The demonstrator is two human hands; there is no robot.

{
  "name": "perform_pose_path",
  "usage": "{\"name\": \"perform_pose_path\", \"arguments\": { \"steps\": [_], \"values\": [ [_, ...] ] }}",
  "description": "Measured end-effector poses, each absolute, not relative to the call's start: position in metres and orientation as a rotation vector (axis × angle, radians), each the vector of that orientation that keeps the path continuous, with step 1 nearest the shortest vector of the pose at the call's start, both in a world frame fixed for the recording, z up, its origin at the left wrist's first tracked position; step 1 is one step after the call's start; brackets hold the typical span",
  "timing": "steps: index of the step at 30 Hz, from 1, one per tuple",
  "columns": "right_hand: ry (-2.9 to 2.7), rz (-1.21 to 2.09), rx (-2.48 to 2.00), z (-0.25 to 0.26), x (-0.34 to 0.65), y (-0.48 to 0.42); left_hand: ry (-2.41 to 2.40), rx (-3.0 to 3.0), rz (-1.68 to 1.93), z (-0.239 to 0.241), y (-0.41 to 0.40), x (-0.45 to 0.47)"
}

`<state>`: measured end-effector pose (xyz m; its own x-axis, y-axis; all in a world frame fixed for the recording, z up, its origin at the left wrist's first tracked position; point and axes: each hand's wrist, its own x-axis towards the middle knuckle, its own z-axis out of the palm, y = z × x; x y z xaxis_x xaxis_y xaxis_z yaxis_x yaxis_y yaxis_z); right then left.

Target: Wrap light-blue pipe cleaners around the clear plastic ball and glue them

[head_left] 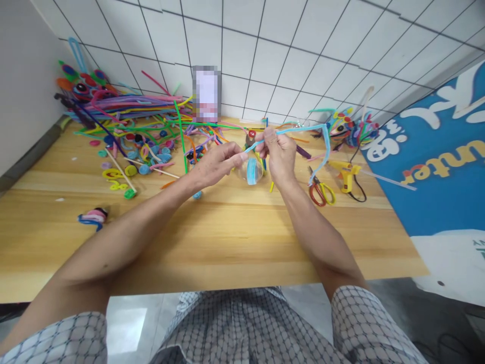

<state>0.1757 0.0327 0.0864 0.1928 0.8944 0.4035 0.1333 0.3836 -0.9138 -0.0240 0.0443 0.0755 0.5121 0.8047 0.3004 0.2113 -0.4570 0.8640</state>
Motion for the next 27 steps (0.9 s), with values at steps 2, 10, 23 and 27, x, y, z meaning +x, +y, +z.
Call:
{"name": "perform_pose_path", "arguments": {
  "steps": [2, 10, 23, 27],
  "values": [
    [-1.291, 0.729, -1.073, 0.087, 0.173, 0.031, 0.790, 1.865, 0.939, 0.074, 0.046, -0.024],
    [-1.303, 0.790, -1.022, 0.086, 0.174, 0.033, 0.847, 1.923, 0.881, 0.080, 0.047, -0.028],
    [-1.257, 0.624, -1.096, 0.075, 0.182, 0.043, 0.819, 1.931, 0.864, 0.080, 0.044, -0.025],
    [-1.279, 0.690, -1.123, 0.076, 0.171, 0.035, 0.798, 1.939, 0.935, 0.080, 0.044, -0.024]
  ]
}}
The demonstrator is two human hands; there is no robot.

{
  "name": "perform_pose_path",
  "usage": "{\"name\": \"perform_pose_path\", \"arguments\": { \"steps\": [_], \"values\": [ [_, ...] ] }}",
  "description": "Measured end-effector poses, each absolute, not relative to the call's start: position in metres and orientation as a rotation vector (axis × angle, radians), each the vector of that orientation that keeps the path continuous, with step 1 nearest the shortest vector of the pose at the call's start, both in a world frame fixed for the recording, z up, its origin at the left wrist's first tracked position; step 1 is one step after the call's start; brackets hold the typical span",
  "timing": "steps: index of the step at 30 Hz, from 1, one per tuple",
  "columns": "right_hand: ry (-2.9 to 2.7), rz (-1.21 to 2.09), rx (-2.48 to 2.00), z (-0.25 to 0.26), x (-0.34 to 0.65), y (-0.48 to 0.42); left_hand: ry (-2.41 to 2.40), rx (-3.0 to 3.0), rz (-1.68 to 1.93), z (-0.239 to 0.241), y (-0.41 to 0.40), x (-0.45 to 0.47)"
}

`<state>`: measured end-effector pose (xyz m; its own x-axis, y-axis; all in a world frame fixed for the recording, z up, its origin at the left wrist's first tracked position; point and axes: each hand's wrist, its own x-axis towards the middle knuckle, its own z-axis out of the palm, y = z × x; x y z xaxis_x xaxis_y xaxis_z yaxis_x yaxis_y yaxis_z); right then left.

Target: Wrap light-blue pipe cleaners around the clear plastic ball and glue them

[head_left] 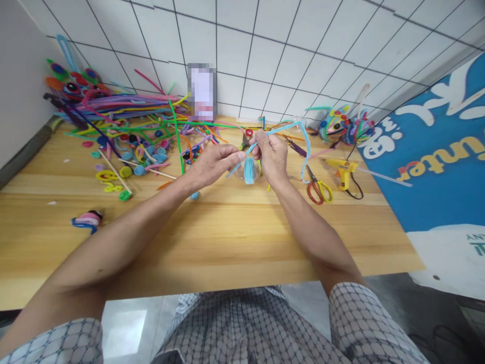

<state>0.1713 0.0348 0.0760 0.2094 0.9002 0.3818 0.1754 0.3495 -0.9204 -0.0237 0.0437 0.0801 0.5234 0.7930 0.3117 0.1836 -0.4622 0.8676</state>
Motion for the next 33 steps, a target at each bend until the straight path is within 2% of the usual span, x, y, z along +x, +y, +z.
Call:
{"name": "perform_pose_path", "arguments": {
  "steps": [15, 22, 33],
  "values": [
    [-1.359, 0.779, -1.097, 0.084, 0.172, 0.029, 0.837, 2.113, 0.845, 0.088, 0.034, -0.023],
    [-1.229, 0.794, -1.096, 0.085, 0.184, 0.044, 0.917, 2.097, 0.791, 0.082, 0.037, -0.024],
    [-1.224, 0.922, -1.066, 0.087, 0.180, 0.043, 0.879, 2.065, 0.912, 0.086, 0.039, -0.025]
  ]
}}
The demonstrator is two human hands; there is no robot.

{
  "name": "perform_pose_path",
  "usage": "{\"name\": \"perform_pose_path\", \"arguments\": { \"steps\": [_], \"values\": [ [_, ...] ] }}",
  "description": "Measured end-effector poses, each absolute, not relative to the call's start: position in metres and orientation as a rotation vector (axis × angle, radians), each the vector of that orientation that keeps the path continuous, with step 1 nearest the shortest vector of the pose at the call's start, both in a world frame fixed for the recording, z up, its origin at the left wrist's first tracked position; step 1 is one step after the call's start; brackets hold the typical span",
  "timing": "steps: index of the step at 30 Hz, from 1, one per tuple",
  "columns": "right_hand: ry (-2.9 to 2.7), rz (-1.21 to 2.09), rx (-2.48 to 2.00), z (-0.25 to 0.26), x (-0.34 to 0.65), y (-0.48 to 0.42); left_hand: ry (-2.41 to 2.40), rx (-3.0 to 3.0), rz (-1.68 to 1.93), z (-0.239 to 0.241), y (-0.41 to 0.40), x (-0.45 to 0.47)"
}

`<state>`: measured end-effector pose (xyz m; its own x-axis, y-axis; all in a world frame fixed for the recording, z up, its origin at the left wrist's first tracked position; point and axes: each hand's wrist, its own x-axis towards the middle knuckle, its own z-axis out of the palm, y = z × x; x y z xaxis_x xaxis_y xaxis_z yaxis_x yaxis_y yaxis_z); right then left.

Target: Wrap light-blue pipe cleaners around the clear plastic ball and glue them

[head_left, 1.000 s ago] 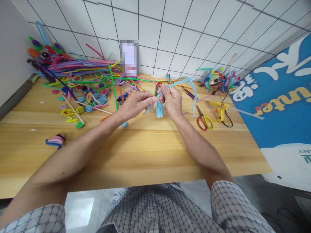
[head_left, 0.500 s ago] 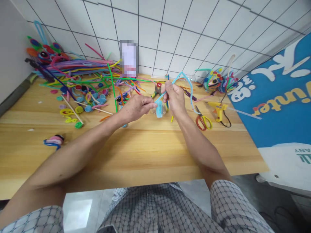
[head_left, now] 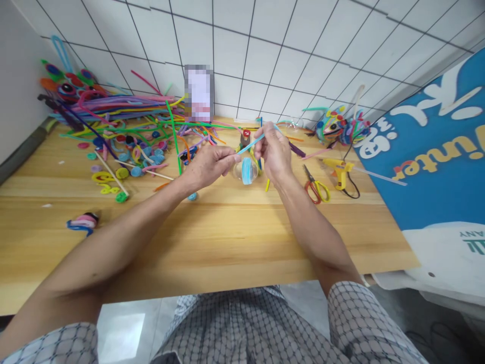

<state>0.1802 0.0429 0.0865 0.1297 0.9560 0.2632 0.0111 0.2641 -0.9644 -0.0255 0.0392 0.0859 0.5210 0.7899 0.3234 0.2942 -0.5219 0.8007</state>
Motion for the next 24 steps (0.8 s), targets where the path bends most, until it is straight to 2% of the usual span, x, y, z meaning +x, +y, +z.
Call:
{"name": "perform_pose_path", "arguments": {
  "steps": [6, 13, 18, 24],
  "values": [
    [-1.113, 0.893, -1.107, 0.089, 0.199, 0.055, 0.916, 2.132, 0.869, 0.081, 0.038, -0.026],
    [-1.312, 0.641, -1.192, 0.091, 0.214, 0.055, 0.884, 2.173, 0.802, 0.089, 0.041, -0.033],
    [-1.313, 0.729, -1.164, 0.091, 0.219, 0.059, 0.917, 2.050, 0.683, 0.088, 0.045, -0.033],
    [-1.340, 0.850, -1.099, 0.091, 0.195, 0.045, 0.795, 1.791, 0.720, 0.083, 0.048, -0.029]
  ]
}}
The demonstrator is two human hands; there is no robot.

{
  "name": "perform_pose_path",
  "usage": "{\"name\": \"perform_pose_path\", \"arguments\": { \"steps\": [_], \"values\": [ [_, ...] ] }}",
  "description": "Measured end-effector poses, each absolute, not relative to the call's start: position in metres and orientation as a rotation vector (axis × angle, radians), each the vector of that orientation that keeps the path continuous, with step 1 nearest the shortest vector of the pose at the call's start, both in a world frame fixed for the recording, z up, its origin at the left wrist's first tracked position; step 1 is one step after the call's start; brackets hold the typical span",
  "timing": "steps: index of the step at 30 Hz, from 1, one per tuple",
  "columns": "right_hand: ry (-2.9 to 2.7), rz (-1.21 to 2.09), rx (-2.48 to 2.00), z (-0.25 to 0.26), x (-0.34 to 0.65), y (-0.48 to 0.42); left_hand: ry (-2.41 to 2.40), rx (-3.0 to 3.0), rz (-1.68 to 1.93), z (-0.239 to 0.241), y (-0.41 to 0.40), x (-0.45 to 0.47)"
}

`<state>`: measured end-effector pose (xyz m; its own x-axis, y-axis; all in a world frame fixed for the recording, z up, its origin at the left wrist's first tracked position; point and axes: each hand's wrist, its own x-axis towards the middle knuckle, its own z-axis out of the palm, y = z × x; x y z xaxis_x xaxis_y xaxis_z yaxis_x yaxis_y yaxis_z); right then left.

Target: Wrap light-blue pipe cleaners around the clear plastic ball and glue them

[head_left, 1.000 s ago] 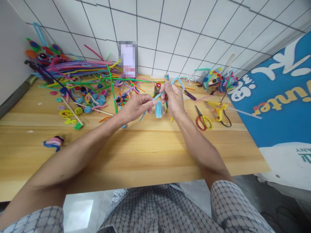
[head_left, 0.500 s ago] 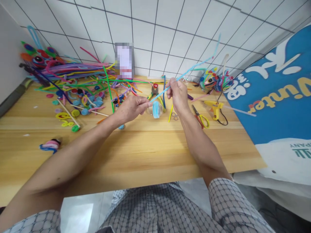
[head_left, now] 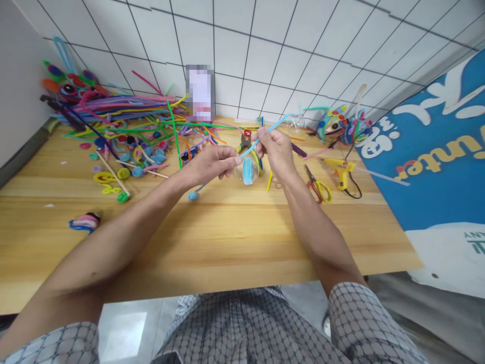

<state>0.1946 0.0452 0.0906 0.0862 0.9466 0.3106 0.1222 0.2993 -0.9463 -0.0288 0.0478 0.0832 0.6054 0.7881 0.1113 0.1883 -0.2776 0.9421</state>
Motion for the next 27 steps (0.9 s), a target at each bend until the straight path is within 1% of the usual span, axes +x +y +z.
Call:
{"name": "perform_pose_path", "arguments": {
  "steps": [5, 9, 14, 21, 24, 27],
  "values": [
    [-1.391, 0.973, -1.058, 0.082, 0.179, 0.040, 0.717, 1.734, 0.789, 0.089, 0.045, -0.027],
    [-1.368, 1.058, -1.039, 0.080, 0.178, 0.041, 0.750, 1.757, 0.828, 0.089, 0.045, -0.027],
    [-1.321, 0.976, -1.071, 0.088, 0.188, 0.043, 0.841, 1.807, 0.799, 0.085, 0.049, -0.027],
    [-1.332, 0.803, -1.121, 0.085, 0.204, 0.052, 0.818, 1.802, 0.724, 0.085, 0.048, -0.029],
    [-1.327, 0.816, -1.100, 0.082, 0.197, 0.049, 0.760, 1.719, 0.707, 0.085, 0.046, -0.028],
    [-1.341, 0.899, -1.076, 0.080, 0.183, 0.043, 0.693, 1.654, 0.752, 0.085, 0.046, -0.026]
  ]
}}
